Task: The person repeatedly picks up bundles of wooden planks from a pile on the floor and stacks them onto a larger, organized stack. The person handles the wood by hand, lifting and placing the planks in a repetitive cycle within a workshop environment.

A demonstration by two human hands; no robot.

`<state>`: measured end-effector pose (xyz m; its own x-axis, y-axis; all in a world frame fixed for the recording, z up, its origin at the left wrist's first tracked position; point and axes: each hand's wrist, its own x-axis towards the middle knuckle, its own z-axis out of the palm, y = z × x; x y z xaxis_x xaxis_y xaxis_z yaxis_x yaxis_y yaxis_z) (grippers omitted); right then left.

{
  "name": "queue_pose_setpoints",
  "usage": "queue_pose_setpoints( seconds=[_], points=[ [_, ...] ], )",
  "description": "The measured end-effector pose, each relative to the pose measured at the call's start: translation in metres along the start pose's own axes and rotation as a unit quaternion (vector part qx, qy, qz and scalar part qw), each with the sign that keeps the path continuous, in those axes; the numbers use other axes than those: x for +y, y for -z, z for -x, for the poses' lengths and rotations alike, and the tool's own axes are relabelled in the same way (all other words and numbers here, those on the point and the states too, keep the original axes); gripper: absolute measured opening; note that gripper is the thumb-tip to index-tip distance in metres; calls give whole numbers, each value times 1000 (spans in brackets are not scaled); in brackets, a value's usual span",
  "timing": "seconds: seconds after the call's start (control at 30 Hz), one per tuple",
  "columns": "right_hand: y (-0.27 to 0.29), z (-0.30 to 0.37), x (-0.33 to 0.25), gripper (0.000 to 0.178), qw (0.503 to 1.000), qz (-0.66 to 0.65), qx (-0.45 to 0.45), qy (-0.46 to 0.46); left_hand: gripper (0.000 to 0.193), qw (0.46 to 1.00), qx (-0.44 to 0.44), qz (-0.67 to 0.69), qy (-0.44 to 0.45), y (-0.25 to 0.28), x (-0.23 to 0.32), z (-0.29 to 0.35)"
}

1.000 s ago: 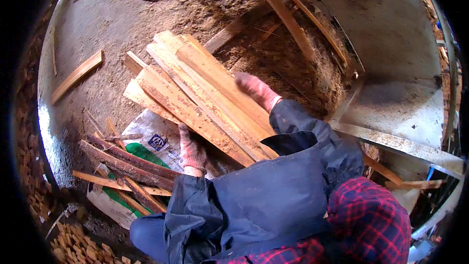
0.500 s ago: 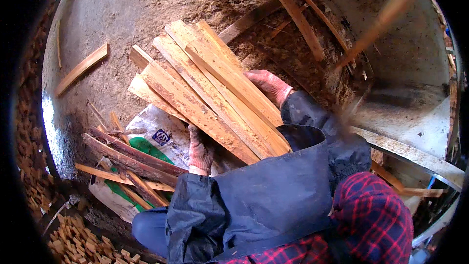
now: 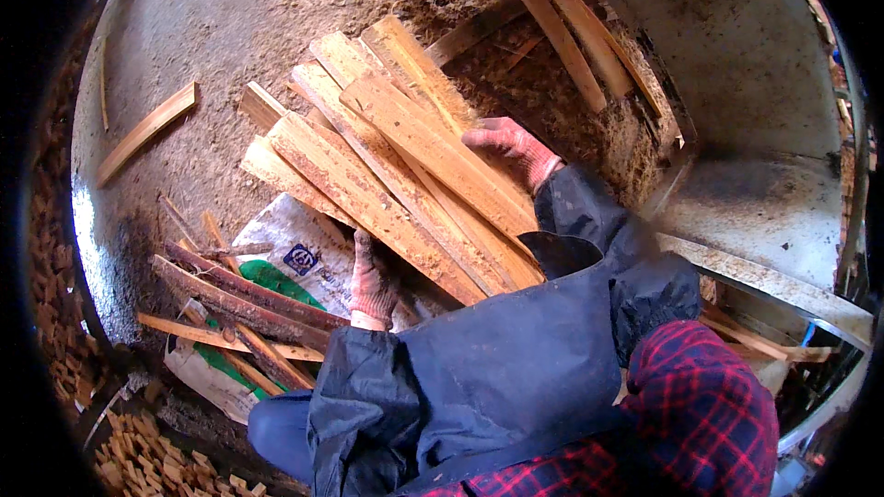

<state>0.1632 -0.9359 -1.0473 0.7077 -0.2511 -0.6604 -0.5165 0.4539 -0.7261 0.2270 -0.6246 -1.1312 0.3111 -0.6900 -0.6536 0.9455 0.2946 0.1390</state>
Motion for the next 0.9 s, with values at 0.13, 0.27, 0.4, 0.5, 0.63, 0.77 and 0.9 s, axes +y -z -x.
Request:
queue_pose_setpoints(
  seconds=[0.13,0.27,0.4,0.5,0.63,0.77,0.9],
  points=[
    [-2,16,-15,35,999,34,32,6,76,999,22,-22,2,-15,0,7],
    [-11,16,-23,42,998,-9,-21,-56,76,998,57,-14,-10,-6,-1,6],
    [-31,12,-44,43,985,143,93,38,63,987,129,-94,0,-2,3,4],
    [-7,-10,-19,59,968,146,192,65,50,985,141,-96,-21,-19,-2,4],
    [-30,-18,-14,44,959,124,240,87,50,989,130,-65,-14,-15,-3,8],
    [21,-34,-21,58,939,172,277,112,54,988,128,-79,-12,-15,-5,6],
    [46,-24,-67,81,712,545,422,136,54,992,100,-68,-27,-8,-3,12]
  ],
)
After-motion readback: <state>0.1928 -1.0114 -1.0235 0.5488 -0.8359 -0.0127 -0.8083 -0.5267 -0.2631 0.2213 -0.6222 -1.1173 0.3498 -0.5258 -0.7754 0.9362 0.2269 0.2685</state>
